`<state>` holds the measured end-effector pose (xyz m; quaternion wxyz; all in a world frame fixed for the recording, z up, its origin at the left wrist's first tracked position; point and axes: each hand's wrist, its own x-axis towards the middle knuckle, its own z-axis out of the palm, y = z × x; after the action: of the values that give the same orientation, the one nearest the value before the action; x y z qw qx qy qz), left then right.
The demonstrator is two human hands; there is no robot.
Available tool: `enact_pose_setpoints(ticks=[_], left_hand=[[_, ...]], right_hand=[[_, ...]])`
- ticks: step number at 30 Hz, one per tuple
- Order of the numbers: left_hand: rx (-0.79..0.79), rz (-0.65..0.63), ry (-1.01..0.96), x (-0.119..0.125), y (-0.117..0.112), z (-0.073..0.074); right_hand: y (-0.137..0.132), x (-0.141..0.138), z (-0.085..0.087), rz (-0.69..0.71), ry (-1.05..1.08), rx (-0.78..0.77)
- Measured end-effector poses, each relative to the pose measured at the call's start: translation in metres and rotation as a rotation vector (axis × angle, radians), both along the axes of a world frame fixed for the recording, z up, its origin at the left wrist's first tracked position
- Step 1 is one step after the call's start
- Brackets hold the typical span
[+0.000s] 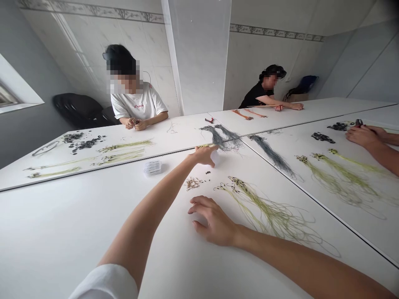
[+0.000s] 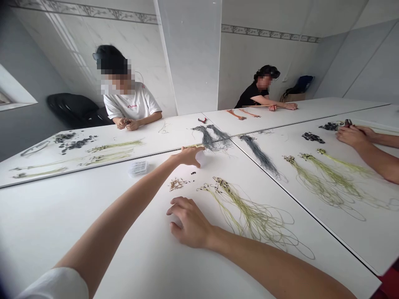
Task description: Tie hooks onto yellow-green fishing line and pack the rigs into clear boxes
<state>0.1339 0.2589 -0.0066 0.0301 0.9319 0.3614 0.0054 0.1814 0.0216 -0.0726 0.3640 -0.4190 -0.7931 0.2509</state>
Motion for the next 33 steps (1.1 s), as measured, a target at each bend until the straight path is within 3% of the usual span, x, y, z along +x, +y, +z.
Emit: enact_pose_setpoints(ticks=[10, 15, 24, 33], left_hand=[[-0.065, 0.161, 0.007, -0.105, 0.022, 0.013], [-0.077, 0.228, -0.023, -0.139, 0.026, 0.015], [-0.057, 0.285, -0.092, -0.166, 0.028, 0.020], [0.032, 0.231, -0.180, -0.163, 0.020, 0.021]], right_hand=[[-0.003, -0.002, 0.002, -0.014, -0.005, -0.023], [-0.003, -0.004, 0.003, -0.012, -0.011, -0.025], [-0.004, -0.006, 0.001, -0.003, -0.008, -0.069], [-0.004, -0.009, 0.001, -0.005, 0.008, -0.111]])
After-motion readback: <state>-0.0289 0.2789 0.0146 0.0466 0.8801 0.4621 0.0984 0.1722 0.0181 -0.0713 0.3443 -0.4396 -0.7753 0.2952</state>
